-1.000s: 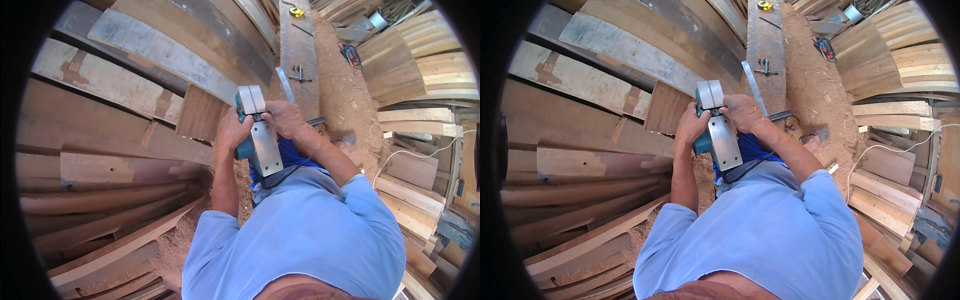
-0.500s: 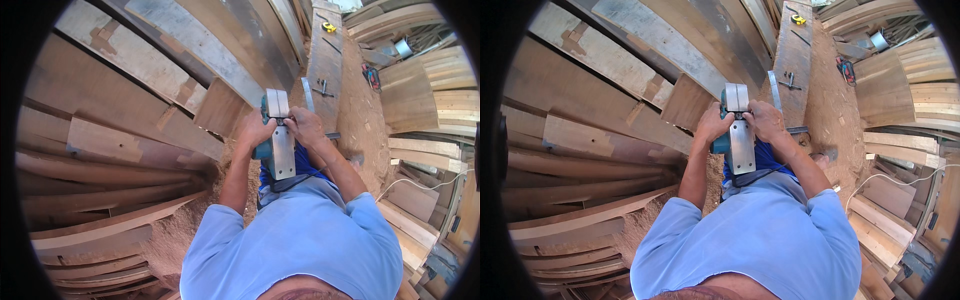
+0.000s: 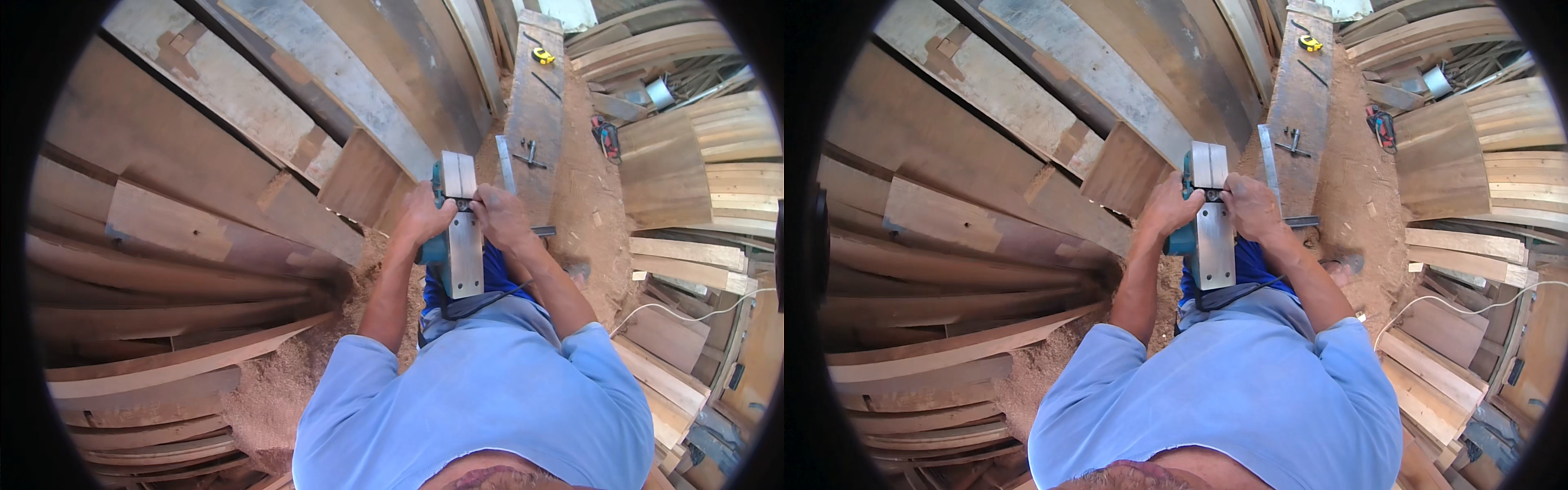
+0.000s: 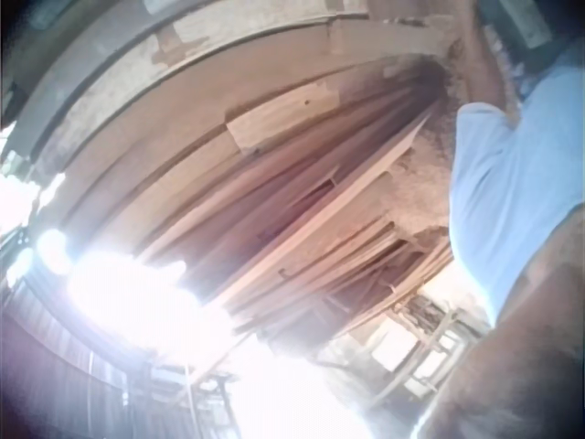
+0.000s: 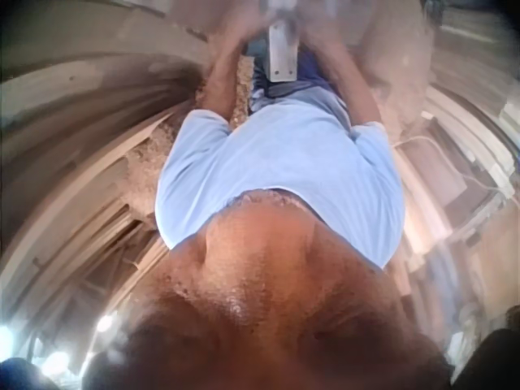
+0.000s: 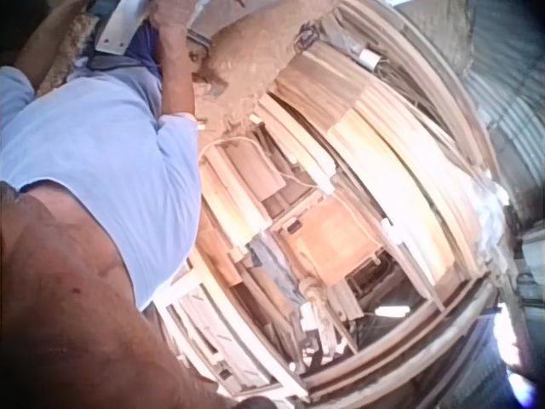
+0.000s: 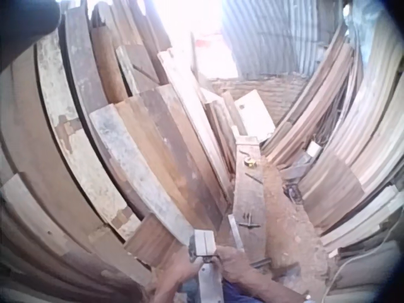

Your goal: The person adjusts the blade depth on an electric planer by turning a knob and aligning a small wooden block against the base plate.

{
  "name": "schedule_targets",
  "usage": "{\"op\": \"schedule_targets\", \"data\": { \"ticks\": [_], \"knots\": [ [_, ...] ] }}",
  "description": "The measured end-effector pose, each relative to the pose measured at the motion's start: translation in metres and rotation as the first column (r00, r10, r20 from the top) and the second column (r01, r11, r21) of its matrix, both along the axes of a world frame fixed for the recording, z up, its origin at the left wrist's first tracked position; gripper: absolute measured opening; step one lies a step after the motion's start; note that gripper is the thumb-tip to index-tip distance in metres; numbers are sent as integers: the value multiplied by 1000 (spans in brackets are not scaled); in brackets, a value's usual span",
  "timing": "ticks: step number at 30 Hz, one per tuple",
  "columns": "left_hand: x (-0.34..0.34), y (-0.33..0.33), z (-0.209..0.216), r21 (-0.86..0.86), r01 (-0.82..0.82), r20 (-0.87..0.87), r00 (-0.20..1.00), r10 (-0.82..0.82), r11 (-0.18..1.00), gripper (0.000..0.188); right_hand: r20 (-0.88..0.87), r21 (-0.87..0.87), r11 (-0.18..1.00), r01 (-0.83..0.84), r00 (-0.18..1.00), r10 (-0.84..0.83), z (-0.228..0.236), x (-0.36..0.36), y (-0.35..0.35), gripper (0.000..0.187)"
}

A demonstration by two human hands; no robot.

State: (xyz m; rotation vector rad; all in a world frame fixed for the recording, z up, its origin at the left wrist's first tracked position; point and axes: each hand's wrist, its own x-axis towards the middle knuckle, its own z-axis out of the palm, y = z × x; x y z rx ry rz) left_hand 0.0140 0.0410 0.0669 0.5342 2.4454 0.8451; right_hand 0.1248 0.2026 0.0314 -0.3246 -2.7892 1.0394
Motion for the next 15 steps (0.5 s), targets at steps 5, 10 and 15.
{"op": "schedule_targets", "data": {
  "ticks": [5,10,15],
  "knots": [
    [-3,-7,-9,-13,24,-45,999,-24,1000,59,8,-24,1000,-14,1000,14,7,-1,-3,14],
    [-2,4,6,18,51,-31,998,-51,999,60,16,-52,999,-6,1000,6,0,2,4,17],
    [-4,-4,-8,-32,45,-63,997,-47,998,62,-52,-23,999,-41,998,40,9,1,-1,19]
  ]
}}
